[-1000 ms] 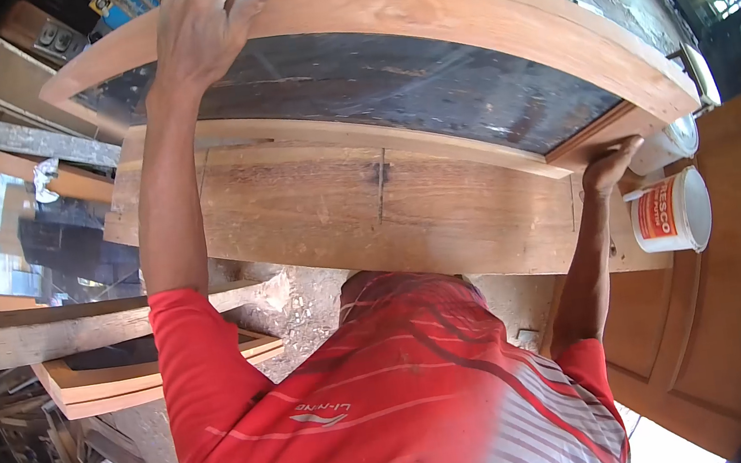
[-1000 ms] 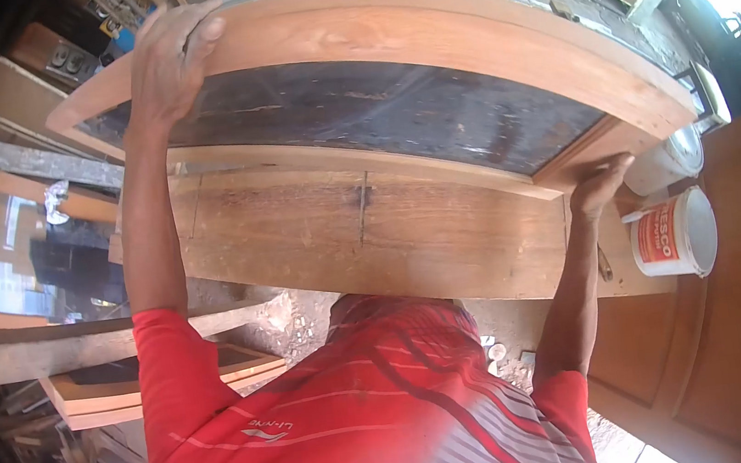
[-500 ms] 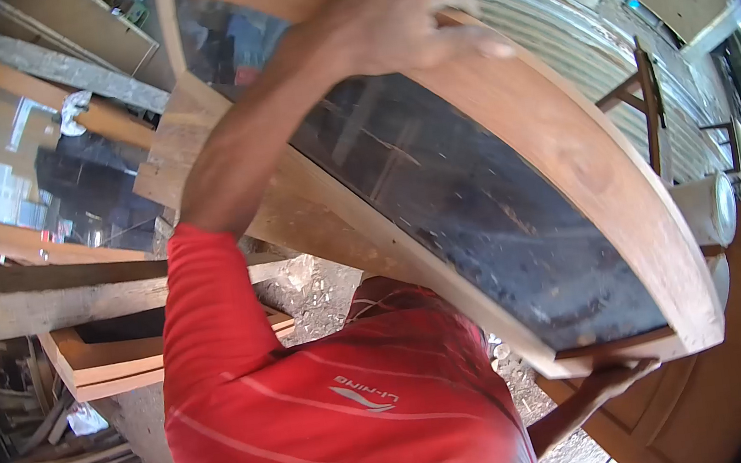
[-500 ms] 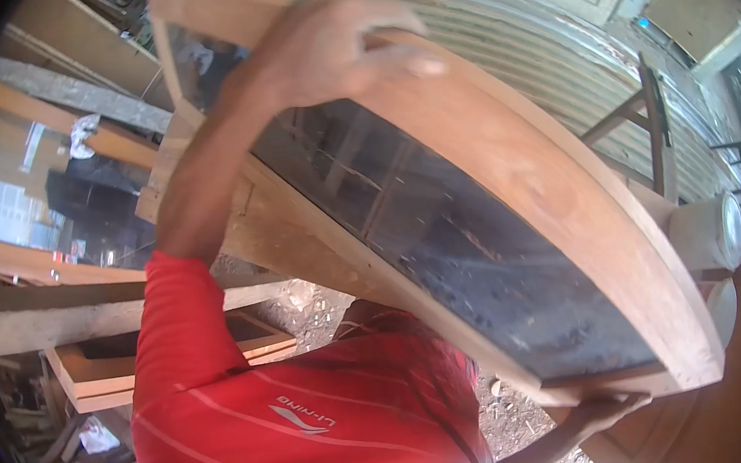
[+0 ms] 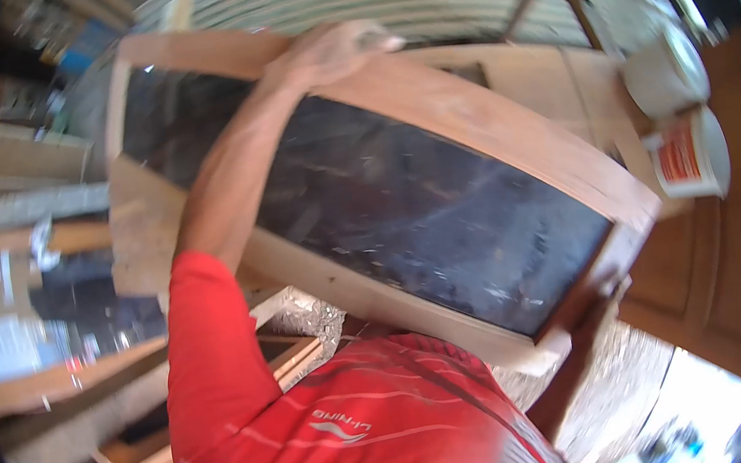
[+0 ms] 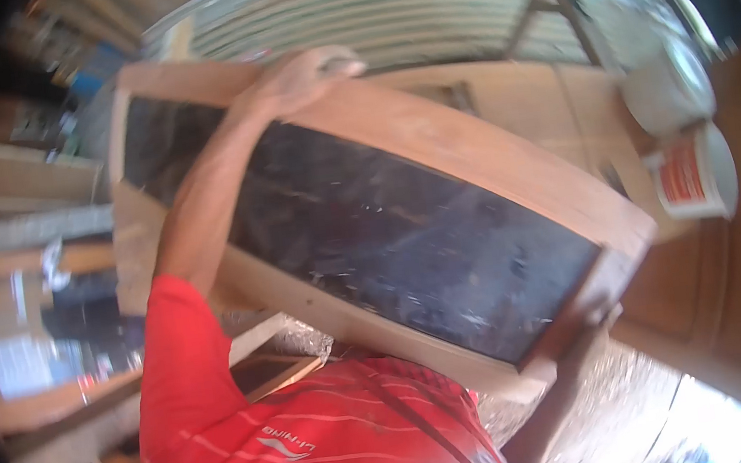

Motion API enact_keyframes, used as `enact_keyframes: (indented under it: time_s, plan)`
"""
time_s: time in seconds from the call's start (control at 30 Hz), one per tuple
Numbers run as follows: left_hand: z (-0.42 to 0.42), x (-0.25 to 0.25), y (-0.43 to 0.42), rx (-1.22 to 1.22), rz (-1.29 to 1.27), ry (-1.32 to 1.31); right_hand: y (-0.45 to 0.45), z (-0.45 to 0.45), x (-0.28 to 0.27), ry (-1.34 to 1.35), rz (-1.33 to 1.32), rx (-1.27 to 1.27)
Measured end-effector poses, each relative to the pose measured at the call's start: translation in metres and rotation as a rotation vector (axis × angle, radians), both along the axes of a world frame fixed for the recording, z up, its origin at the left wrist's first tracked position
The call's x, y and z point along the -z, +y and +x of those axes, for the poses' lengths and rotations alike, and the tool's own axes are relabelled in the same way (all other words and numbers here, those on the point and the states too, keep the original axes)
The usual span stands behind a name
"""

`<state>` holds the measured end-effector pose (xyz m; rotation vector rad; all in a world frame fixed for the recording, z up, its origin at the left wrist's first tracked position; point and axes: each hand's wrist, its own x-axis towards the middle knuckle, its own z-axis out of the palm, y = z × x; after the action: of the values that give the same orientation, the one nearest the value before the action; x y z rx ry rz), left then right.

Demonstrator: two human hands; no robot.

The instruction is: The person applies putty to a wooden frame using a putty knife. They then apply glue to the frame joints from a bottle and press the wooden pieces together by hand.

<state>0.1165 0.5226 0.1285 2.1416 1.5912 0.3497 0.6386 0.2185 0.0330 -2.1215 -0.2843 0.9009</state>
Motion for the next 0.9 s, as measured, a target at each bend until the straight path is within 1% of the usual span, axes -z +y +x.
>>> enact_keyframes:
  time_s: [0.03, 0.07, 0.1, 0.13, 0.2, 0.23, 0.27, 0.3, 0.37, 0.43, 0.53, 0.57, 0.67, 0.77, 0.8, 0.83, 0.87, 0.9]
  plan:
    - [0.003, 0.014, 0.004, -0.011, 0.013, -0.057, 0.000, -0.005, 0.006, 0.021, 0.066, -0.037]
    - [0.002, 0.028, 0.009, -0.029, 0.022, -0.110, 0.000, -0.007, 0.010, 0.002, 0.045, -0.045]
    - [-0.001, 0.050, 0.017, -0.015, 0.024, -0.118, 0.007, -0.025, -0.003, -0.036, 0.009, -0.059]
    - [-0.003, 0.070, 0.027, 0.003, 0.024, -0.124, 0.004, -0.011, 0.020, -0.013, 0.072, -0.102]
    - [0.001, 0.092, 0.032, 0.109, 0.139, -0.131, 0.000, -0.002, 0.022, 0.276, 0.064, -0.059]
    - [0.001, 0.092, 0.034, 0.116, 0.079, -0.103, -0.022, 0.025, 0.079, 0.324, 0.171, 0.047]
    - [0.002, 0.088, 0.034, 0.125, 0.048, -0.089, -0.011, 0.016, 0.050, 0.496, 0.021, 0.034]
    - [0.003, 0.083, 0.033, 0.134, 0.017, -0.074, -0.017, 0.017, 0.061, 0.410, 0.071, 0.005]
    - [0.005, 0.081, 0.034, 0.161, 0.005, -0.093, -0.015, 0.012, 0.056, 0.370, 0.116, -0.038]
    - [0.006, 0.085, 0.036, 0.178, -0.023, -0.116, -0.004, 0.002, 0.034, 0.469, 0.119, -0.053]
    - [0.004, 0.089, 0.041, 0.200, -0.086, -0.094, -0.004, -0.001, 0.028, 0.343, 0.027, -0.072]
    - [0.004, 0.091, 0.042, 0.216, -0.094, -0.113, -0.003, -0.001, 0.026, 0.452, 0.029, -0.015]
    - [0.000, 0.091, 0.043, 0.254, -0.070, -0.043, 0.008, -0.003, 0.019, 0.348, -0.046, -0.050]
    - [-0.001, 0.079, 0.022, 0.169, -0.070, -0.350, 0.005, -0.003, 0.013, 0.254, -0.132, -0.095]
    - [-0.002, 0.071, 0.006, 0.130, -0.032, -0.384, -0.005, 0.019, 0.024, 0.601, 0.010, -0.216]
    - [0.009, 0.060, -0.013, 0.089, 0.013, -0.418, -0.016, 0.059, 0.047, 0.944, 0.162, -0.339]
    - [0.018, 0.053, -0.031, 0.044, 0.060, -0.450, -0.011, 0.058, 0.048, 0.918, 0.180, -0.338]
    - [0.019, 0.049, -0.051, 0.028, 0.041, -0.436, -0.006, 0.057, 0.049, 0.892, 0.197, -0.336]
